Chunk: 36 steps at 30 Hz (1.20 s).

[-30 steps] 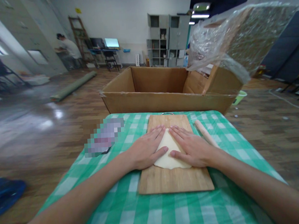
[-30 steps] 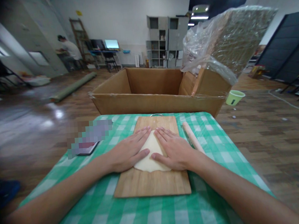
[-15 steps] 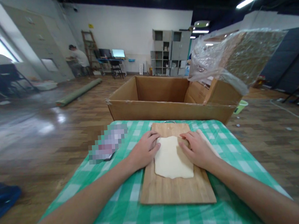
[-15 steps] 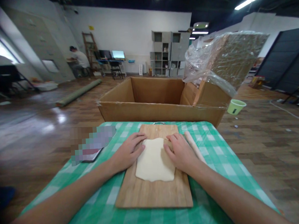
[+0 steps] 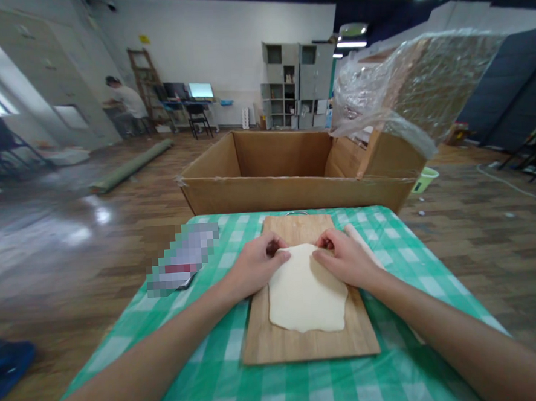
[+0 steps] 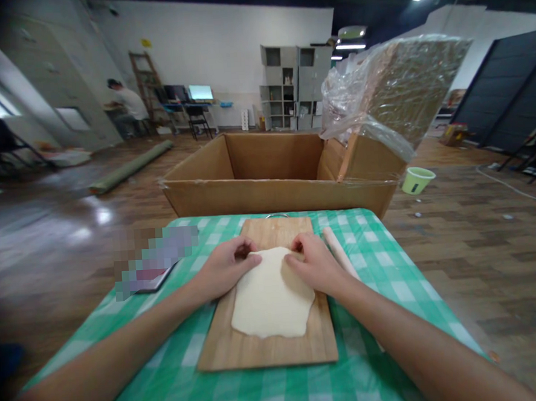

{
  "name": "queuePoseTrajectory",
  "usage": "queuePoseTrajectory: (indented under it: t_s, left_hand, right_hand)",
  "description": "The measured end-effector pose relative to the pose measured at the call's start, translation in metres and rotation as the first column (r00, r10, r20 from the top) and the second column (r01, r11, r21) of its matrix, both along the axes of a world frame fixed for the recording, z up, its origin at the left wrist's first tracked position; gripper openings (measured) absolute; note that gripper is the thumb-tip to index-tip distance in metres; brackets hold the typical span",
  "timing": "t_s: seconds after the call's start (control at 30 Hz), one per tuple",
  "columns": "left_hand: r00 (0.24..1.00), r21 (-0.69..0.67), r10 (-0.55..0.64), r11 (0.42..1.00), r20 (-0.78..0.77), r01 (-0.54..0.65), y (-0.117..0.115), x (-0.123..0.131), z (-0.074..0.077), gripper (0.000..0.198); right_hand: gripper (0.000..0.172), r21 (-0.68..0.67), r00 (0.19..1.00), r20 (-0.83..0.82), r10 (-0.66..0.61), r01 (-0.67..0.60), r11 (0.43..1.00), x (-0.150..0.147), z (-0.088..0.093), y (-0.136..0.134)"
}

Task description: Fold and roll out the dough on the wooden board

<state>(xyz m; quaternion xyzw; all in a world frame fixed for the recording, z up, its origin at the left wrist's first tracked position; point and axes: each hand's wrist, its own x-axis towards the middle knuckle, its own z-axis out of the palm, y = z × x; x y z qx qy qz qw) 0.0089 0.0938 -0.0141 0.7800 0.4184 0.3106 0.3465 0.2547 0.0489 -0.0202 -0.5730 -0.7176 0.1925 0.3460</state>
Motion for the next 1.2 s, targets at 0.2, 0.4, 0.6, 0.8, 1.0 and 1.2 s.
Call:
queuePoseTrajectory:
  t_s: [0.2, 0.4, 0.6, 0.8, 1.0, 1.2]
  left_hand:
    - [0.927, -0.197, 0.011, 0.978, 0.375, 0.068, -0.016, 0.013, 0.01, 0.033]
    - [0.947, -0.33, 0.015, 0.939, 0.322, 0.098, -0.021, 0.02, 0.011, 0.043]
    - [0.997, -0.07, 0.074, 0.995, 0.017, -0.073, -0.024, 0.019, 0.012, 0.041]
    - [0.982, 0.112, 0.18, 0.979, -0.052, -0.173, -0.028, 0.021, 0.008, 0.037]
    - [0.95, 0.213, 0.269, 0.949, -0.161, -0.232, -0.013, 0.011, 0.001, 0.032]
    - [0.923, 0.535, 0.236, 0.844, -0.305, -0.038, -0.028, 0.017, 0.001, 0.044]
  right_hand:
    - [0.04, -0.094, 0.961, -0.251, 0.118, -0.145, 0.985, -0.003, 0.01, -0.005]
    - [0.048, 0.048, 0.994, -0.042, 0.1, -0.098, 0.994, -0.009, 0.018, -0.011]
    - [0.035, -0.005, 0.993, -0.095, 0.074, -0.074, 0.997, -0.011, 0.016, -0.008]
    - [0.037, -0.173, 0.977, -0.182, 0.112, -0.144, 0.974, -0.008, 0.013, -0.004]
    - [0.027, 0.106, 0.999, 0.01, -0.031, 0.03, 0.994, -0.003, 0.009, 0.001]
    - [0.051, 0.274, 0.941, 0.328, -0.076, -0.018, 0.962, -0.014, 0.001, -0.01]
